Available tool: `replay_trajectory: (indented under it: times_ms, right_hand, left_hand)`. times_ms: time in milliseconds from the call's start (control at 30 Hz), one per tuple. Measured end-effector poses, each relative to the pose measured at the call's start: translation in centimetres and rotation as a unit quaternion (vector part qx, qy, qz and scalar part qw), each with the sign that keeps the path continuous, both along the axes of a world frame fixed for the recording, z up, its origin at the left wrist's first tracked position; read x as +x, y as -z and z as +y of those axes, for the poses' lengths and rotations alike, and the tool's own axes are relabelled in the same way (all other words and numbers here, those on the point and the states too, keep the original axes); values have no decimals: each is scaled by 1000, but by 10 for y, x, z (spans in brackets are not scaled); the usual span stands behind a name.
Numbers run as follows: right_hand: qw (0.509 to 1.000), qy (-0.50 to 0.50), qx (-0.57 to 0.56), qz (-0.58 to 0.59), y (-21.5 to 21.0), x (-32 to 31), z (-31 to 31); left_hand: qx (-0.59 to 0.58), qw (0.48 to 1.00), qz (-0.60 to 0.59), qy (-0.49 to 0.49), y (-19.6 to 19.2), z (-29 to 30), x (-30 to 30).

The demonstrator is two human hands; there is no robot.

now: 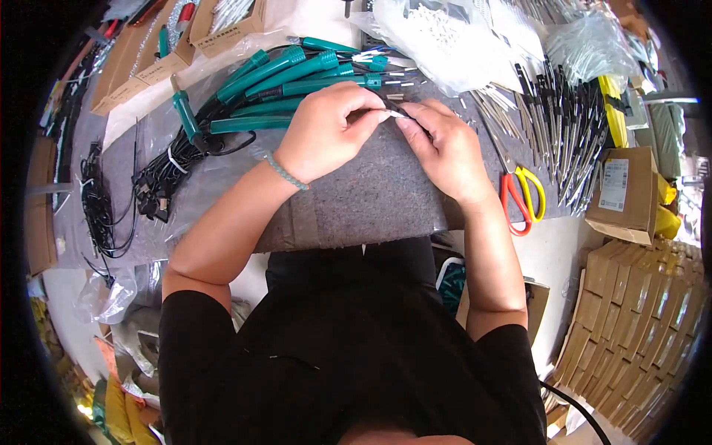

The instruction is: Assembling green tool handles with internal components and wiring.

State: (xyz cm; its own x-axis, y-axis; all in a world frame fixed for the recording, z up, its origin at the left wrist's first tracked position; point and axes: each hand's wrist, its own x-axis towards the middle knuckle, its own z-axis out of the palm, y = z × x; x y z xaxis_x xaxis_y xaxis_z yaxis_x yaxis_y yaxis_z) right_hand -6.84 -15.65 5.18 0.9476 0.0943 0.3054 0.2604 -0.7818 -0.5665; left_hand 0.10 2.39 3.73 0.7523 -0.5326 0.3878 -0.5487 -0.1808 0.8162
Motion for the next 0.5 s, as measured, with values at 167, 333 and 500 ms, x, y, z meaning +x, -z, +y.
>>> replay_trajectory:
  times_ms: [167,333,500]
  right_hand:
    - [999,23,-19,-9,-5,0,7]
    - [999,35,-27,0,-7,0,8]
    - [999,51,-6,4,1,-1,7]
  left_hand:
    - [19,999,-25,-10,4,1,3]
    - [25,999,30,9,2,4,5]
    - [27,988,147,44,3,11,13]
